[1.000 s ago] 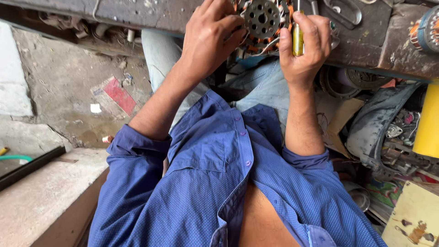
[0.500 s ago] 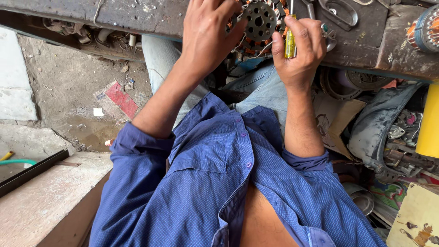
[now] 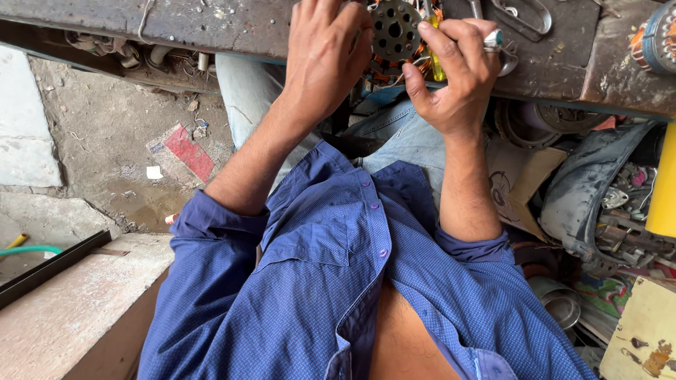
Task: The person uses a screwdriver and shears to adjust and trim copper wires on a circular electrical component, likely a stator, on a cluttered workbench.
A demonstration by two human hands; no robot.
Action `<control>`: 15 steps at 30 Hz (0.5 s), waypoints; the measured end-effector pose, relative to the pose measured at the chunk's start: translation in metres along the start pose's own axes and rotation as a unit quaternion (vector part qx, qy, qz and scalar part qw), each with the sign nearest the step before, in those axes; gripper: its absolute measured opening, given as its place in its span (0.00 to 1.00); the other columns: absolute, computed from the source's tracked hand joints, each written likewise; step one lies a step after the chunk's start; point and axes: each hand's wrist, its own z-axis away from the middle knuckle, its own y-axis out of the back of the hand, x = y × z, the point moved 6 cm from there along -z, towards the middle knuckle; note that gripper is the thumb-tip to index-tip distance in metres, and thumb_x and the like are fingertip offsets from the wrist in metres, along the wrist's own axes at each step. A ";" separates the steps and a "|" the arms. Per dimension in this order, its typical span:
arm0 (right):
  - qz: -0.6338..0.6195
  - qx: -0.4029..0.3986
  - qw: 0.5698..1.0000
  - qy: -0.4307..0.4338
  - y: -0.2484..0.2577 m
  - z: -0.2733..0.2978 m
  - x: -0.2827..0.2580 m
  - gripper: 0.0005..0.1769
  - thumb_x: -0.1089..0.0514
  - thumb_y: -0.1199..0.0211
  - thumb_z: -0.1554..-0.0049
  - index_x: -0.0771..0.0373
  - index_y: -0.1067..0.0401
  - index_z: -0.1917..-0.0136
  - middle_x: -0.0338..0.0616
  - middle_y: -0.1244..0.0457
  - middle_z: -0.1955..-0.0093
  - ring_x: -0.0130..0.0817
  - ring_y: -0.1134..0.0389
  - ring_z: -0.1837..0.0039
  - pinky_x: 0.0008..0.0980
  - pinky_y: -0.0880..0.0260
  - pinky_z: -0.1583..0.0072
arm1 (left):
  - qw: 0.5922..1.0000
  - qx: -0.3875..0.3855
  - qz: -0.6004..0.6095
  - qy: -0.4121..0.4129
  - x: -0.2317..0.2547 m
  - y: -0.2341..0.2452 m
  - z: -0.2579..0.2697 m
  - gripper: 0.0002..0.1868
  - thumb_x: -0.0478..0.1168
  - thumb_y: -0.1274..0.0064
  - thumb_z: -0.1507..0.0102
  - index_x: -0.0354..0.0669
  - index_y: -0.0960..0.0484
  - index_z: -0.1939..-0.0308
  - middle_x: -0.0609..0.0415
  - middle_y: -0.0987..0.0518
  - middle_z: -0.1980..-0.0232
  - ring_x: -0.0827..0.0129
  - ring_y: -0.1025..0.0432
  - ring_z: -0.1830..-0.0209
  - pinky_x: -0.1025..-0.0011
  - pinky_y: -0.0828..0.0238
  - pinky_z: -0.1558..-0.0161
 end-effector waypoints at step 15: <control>-0.012 -0.026 1.000 0.002 0.005 -0.007 -0.006 0.20 0.45 0.29 0.34 0.62 0.20 0.38 0.45 0.34 0.39 0.47 0.36 0.36 0.46 0.32 0.37 | 0.998 0.051 -0.030 -0.033 0.005 0.001 0.004 0.08 0.35 0.38 0.36 0.44 0.22 0.58 0.54 0.25 0.44 0.56 0.32 0.41 0.57 0.37 0.46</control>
